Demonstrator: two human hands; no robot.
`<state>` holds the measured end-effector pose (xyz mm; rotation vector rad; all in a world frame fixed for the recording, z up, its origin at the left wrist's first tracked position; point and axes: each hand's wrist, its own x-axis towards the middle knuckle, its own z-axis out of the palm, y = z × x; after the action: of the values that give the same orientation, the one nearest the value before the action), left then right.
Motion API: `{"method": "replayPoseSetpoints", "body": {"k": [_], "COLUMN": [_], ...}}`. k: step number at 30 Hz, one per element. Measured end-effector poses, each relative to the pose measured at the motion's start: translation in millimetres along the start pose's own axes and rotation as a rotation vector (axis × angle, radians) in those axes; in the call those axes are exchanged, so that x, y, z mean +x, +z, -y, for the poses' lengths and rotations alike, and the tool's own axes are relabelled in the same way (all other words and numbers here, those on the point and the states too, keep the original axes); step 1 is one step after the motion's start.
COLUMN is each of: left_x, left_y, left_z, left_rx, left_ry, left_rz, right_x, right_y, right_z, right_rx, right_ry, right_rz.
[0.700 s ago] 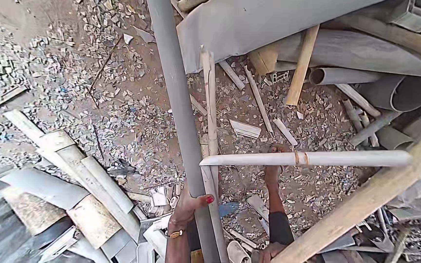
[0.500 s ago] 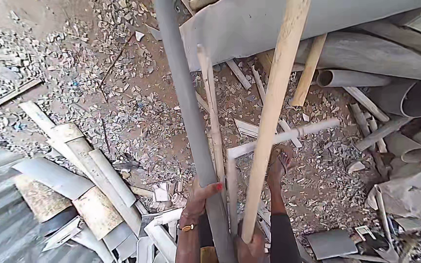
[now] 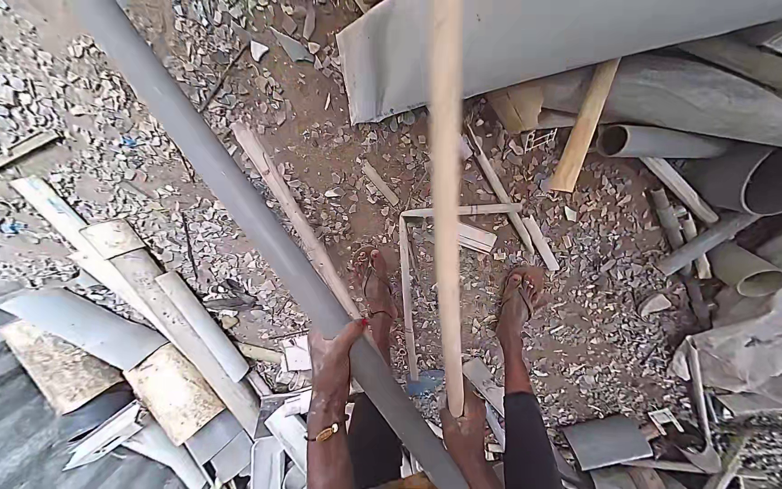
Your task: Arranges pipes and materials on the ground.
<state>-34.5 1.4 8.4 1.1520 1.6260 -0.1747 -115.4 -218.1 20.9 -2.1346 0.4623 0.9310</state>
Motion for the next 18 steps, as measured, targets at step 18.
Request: {"method": "replayPoseSetpoints", "body": {"k": [18], "left_x": [28], "left_y": [-27], "left_z": [-6], "left_rx": [0.163], "left_ry": [-0.043], "left_rz": [-0.263], "right_x": [190], "right_y": [89], "right_z": [35], "right_rx": [-0.398], "right_ry": [0.195], "right_rz": [0.386]}}
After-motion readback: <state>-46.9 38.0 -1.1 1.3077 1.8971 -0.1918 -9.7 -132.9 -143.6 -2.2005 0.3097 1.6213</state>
